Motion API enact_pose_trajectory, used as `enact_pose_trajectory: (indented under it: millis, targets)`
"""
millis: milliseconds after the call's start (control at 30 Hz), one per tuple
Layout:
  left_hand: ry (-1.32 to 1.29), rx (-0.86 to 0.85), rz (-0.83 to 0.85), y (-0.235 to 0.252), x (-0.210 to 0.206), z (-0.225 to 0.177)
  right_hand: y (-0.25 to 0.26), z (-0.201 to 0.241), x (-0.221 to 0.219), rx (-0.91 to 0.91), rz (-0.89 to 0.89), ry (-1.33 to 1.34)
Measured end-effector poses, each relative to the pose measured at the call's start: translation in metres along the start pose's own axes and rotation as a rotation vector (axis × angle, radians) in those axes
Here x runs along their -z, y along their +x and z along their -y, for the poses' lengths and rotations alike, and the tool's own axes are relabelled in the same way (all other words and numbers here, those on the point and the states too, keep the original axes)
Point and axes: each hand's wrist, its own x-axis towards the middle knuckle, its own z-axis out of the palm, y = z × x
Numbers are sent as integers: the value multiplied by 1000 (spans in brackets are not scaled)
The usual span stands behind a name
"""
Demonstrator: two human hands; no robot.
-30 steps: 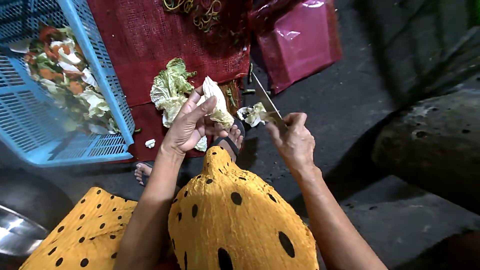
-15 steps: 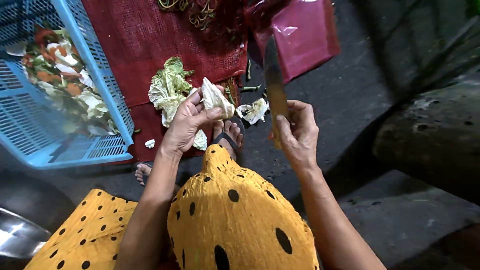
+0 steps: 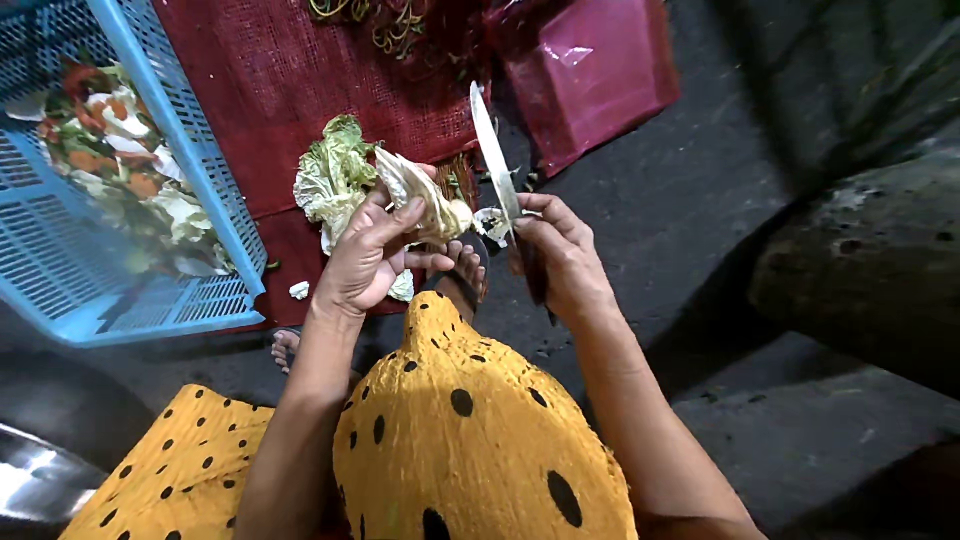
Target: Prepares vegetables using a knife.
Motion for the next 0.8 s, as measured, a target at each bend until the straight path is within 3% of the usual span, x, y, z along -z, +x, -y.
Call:
enact_pose_trajectory:
  millis: [167, 333, 433, 533, 700, 800]
  targets:
    - [37, 36, 33, 4, 1, 8, 14, 13, -21, 56, 192, 200]
    - [222, -34, -59, 4, -12, 8, 32, 12, -37, 124, 139, -52]
    - [423, -143, -98, -8, -17, 8, 35, -4, -43, 113, 157, 16]
    - [373, -153, -61, -14, -23, 4, 20, -9, -51, 54, 195, 160]
    - [421, -168, -320, 7, -20, 13, 16, 5, -56, 22, 304, 374]
    - [451, -123, -286, -2, -15, 16, 17, 8, -57, 109, 291, 229]
